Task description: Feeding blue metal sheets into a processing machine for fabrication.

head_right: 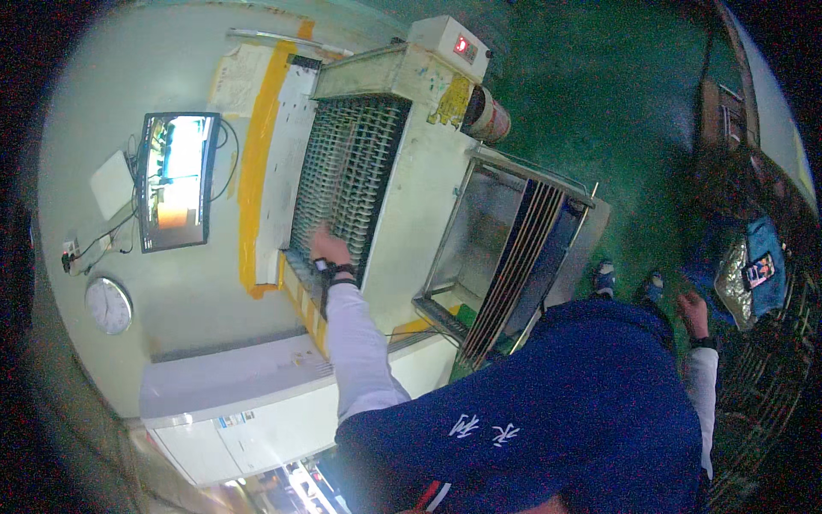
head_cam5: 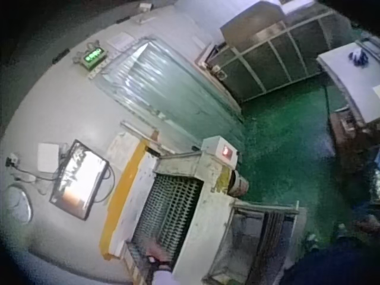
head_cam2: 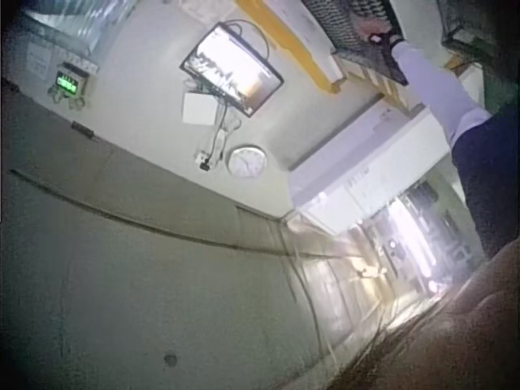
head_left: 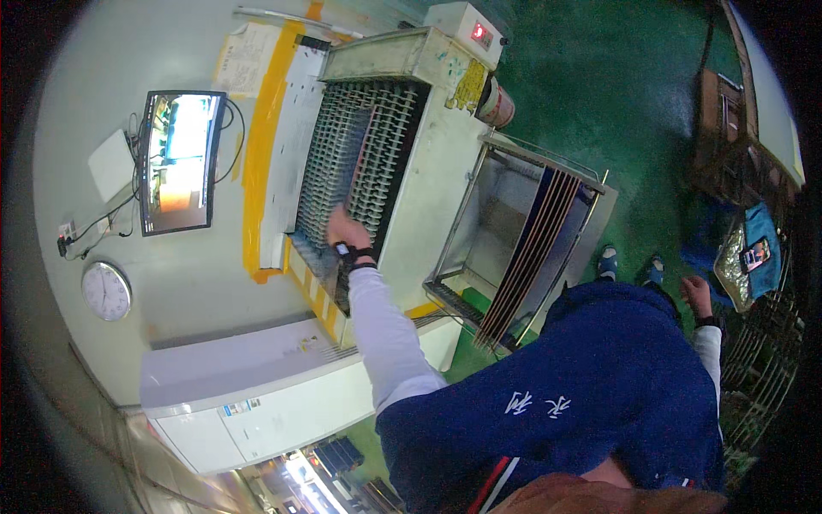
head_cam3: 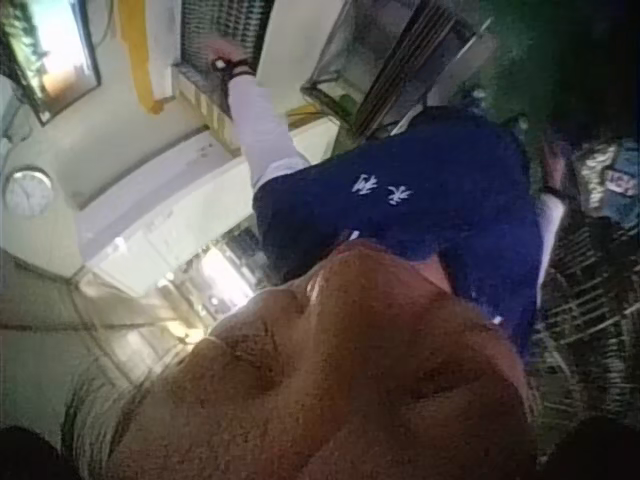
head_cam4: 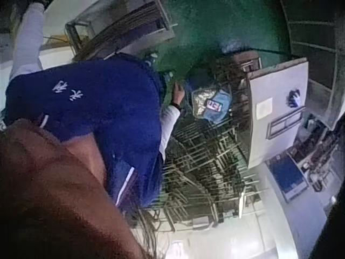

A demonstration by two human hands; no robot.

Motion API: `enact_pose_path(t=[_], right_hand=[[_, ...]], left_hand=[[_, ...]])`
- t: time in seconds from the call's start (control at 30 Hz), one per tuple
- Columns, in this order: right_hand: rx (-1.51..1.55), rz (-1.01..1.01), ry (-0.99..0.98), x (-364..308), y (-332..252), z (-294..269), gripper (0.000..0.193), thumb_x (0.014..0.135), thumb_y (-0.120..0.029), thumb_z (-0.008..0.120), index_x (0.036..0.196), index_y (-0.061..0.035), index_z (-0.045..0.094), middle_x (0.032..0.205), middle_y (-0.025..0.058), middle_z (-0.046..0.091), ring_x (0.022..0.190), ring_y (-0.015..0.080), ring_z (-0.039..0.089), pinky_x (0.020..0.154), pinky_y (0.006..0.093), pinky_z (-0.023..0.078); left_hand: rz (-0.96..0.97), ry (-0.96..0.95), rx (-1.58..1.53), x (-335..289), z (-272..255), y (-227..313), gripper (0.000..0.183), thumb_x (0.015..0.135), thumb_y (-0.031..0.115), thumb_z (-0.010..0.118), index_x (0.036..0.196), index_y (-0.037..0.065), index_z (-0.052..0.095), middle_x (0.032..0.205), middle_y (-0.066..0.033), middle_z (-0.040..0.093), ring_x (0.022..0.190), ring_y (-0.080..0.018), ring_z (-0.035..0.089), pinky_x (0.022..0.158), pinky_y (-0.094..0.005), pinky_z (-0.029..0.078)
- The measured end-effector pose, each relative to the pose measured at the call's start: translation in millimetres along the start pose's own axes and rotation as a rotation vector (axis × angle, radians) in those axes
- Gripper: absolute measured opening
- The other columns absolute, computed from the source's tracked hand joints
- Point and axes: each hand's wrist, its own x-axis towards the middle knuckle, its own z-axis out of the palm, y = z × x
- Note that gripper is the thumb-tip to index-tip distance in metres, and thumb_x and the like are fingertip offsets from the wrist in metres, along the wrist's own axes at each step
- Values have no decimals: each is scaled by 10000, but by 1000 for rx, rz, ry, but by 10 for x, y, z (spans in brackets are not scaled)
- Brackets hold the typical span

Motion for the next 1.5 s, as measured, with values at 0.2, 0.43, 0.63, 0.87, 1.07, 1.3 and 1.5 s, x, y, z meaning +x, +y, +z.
enact_pose_path(t=[0.2,0.43,0.63,0.87,1.07,1.3,1.5], right_hand=[[-26,202,-52,-331,-385,239,147,791,-134,517,695,-27,552,550,20,522,459,118,495,425,253,375],[-54,73,-4,-81,-169,303,114,776,-132,500,752,-25,532,593,37,534,439,111,480,376,238,364],[-28,65,107,-226,-240,565,169,787,-140,531,710,5,569,587,53,560,480,103,503,432,248,398],[-243,-97,172,-335,-163,662,154,767,-127,539,715,16,562,573,32,524,495,95,471,446,257,368],[-119,0,271,-497,-138,977,171,727,-128,532,663,31,548,564,43,502,502,122,464,454,288,368],[-403,47,177,-542,-726,1039,266,699,-208,598,827,25,597,700,154,597,660,245,583,615,344,441],[-482,5,165,-579,-596,1058,298,690,-255,579,814,15,605,719,170,601,667,293,583,634,376,445]], left_hand=[[4,-224,11,-286,123,444,441,747,284,582,1126,71,509,1161,-153,491,1011,-345,475,840,-421,394],[8,-353,-140,-98,460,4,688,642,477,653,1177,83,478,1229,-159,434,1087,-334,431,877,-420,373],[-176,-507,-209,195,740,-220,715,702,572,538,1222,90,443,1290,-153,366,1174,-307,348,945,-397,305],[-273,-525,-227,355,1050,-501,700,753,586,457,1228,72,430,1293,-171,352,1197,-311,315,974,-406,255],[-218,-500,-298,565,1265,-520,697,764,552,481,1193,5,441,1252,-215,383,1167,-352,338,970,-401,265],[-253,-512,-359,692,1214,-768,674,773,483,523,1137,-81,453,1184,-250,434,1117,-356,392,940,-378,302],[-90,-133,-204,634,875,68,472,781,364,568,990,-59,566,993,-215,568,907,-334,542,790,-366,420]])
